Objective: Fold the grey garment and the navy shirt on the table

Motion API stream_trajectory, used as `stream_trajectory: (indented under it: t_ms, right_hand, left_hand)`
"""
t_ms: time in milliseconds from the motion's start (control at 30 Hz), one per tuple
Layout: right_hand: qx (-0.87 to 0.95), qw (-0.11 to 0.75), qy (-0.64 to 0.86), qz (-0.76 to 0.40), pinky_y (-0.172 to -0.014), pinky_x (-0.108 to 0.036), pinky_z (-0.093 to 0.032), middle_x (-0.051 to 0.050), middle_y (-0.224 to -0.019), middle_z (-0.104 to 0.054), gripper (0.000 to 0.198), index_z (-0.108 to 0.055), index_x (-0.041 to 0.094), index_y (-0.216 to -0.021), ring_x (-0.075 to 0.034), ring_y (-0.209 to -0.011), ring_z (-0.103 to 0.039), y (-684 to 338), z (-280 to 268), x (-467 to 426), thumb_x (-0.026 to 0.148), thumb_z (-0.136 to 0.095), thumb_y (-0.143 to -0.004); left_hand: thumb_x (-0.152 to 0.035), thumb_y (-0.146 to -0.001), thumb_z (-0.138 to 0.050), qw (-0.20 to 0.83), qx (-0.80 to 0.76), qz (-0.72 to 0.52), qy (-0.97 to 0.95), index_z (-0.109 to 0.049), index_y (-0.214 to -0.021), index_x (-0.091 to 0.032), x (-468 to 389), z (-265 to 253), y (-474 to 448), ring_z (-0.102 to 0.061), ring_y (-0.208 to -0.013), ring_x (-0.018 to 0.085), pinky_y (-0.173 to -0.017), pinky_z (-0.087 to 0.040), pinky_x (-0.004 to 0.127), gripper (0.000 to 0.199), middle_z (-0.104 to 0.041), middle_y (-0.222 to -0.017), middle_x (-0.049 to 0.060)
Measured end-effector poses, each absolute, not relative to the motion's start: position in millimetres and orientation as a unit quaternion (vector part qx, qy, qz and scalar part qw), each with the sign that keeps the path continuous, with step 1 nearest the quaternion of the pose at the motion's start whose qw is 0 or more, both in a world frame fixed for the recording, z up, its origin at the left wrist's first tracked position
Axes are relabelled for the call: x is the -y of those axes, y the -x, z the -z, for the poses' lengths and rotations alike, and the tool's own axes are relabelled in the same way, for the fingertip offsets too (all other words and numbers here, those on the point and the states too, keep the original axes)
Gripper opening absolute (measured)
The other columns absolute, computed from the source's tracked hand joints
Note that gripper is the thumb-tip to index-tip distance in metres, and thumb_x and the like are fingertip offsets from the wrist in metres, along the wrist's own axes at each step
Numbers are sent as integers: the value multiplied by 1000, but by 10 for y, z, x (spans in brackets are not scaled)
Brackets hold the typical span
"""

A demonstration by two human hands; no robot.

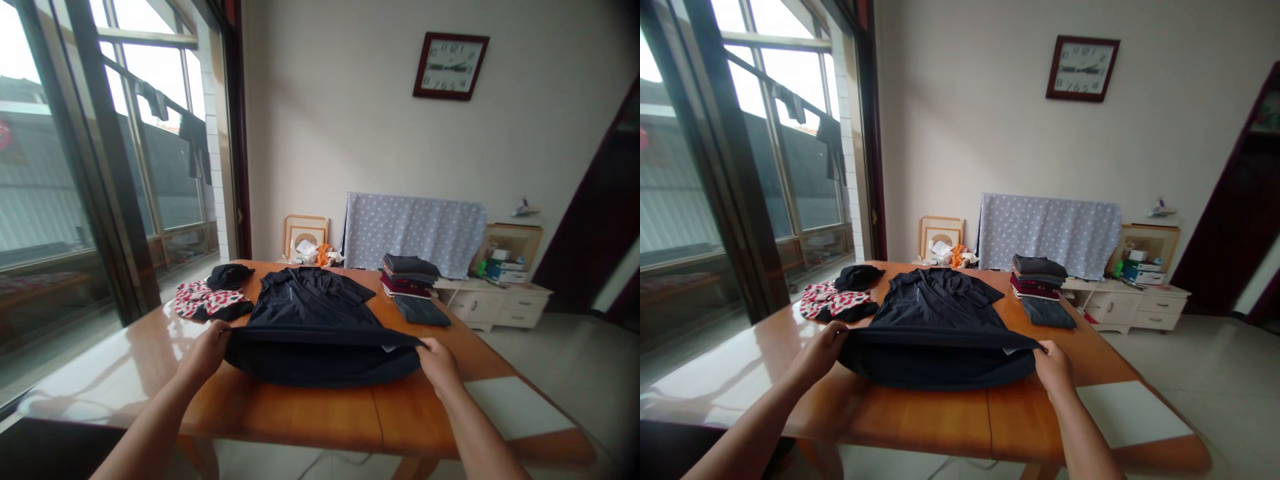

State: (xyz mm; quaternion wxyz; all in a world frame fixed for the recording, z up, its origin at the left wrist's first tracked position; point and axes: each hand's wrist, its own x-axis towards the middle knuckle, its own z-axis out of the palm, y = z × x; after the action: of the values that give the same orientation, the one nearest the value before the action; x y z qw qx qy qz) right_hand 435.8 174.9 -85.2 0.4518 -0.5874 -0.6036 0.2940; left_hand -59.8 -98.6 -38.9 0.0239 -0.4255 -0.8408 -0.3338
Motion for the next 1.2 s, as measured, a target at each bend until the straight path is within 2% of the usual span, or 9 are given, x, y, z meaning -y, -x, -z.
stream_trajectory:
  t_ms: [100, 200, 367, 467, 567, 667, 833, 1000, 1200]
  right_hand:
    - [612, 435, 565, -343, -74, -31, -51, -4, -84, -75, 24, -70, 22, -88, -24, -84, -70, -4441, 1008, -1688, 33, -62, -69]
    - [629, 408, 560, -353, -76, -31, -51, -4, -84, -75, 23, -70, 23, -87, -24, -85, -70, -4496, 1112, -1614, 27, -63, -66]
    - [651, 348, 590, -327, -74, -32, -49, -5, -77, -73, 21, -71, 25, -80, -27, -84, -69, -4556, 1145, -1556, 23, -69, -59]
    - [686, 308, 587, -300, -71, -33, -47, -4, -72, -71, 15, -70, 24, -74, -27, -79, -68, -4584, 1167, -1569, 25, -69, -59]
    - [676, 339, 582, -298, -68, -32, -47, -4, -74, -72, 17, -70, 23, -78, -25, -77, -67, -4575, 1169, -1563, 28, -64, -63]
    - [602, 419, 574, -363, -59, -29, -47, -5, -79, -72, 30, -70, 21, -92, -23, -71, -67, -4521, 1095, -1520, 31, -59, -67]
    - [510, 477, 555, -452, -45, -24, -38, -2, -69, -69, 45, -66, 19, -108, -17, -54, -61, -4424, 868, -1477, 35, -63, -66]
    - [491, 493, 548, -465, -43, -22, -37, -1, -69, -69, 50, -65, 21, -111, -14, -50, -59, -4382, 834, -1511, 31, -63, -62]
    - [485, 483, 554, -474, -42, -21, -36, -2, -74, -70, 59, -65, 22, -118, -13, -49, -57, -4385, 1045, -1522, 31, -63, -60]
  left_hand:
    - [-24, -79, -52, -3, 863, 225, 452, -62, -90, -24, 1163, 471, 678, -64, -81, 22, -69, -43, 29, 15, -67, -85, 3]
    - [-15, -69, -53, -20, 870, 197, 452, -61, -85, -22, 1268, 523, 693, -64, -82, 22, -69, -43, 28, 19, -68, -87, 4]
    - [-23, -77, -51, 17, 871, 232, 434, -61, -96, -22, 1311, 504, 488, -63, -87, 22, -75, -44, 30, 22, -67, -98, 6]
    - [-33, -75, -59, 21, 850, 216, 481, -62, -108, -24, 1315, 512, 304, -61, -100, 25, -85, -45, 33, 34, -64, -113, 7]
    - [-38, -74, -61, 34, 870, 181, 458, -62, -114, -26, 1303, 539, 189, -59, -108, 31, -88, -44, 39, 42, -61, -121, 10]
    - [-32, -79, -53, 30, 888, 178, 422, -64, -104, -24, 1273, 540, 186, -61, -103, 30, -83, -45, 39, 28, -64, -112, 10]
    - [-30, -85, -44, 20, 899, 308, 310, -60, -98, -23, 1223, 482, 275, -65, -83, 28, -69, -45, 36, 22, -67, -91, 9]
    - [-25, -74, -48, -149, 774, 555, 266, -60, -104, -20, 1264, 428, 252, -60, -63, 17, -58, -43, 26, 33, -61, -72, 0]
    - [-32, -69, -56, -139, 751, 557, 326, -64, -96, -17, 1358, 482, 224, -61, -78, 21, -70, -46, 30, 31, -64, -80, 2]
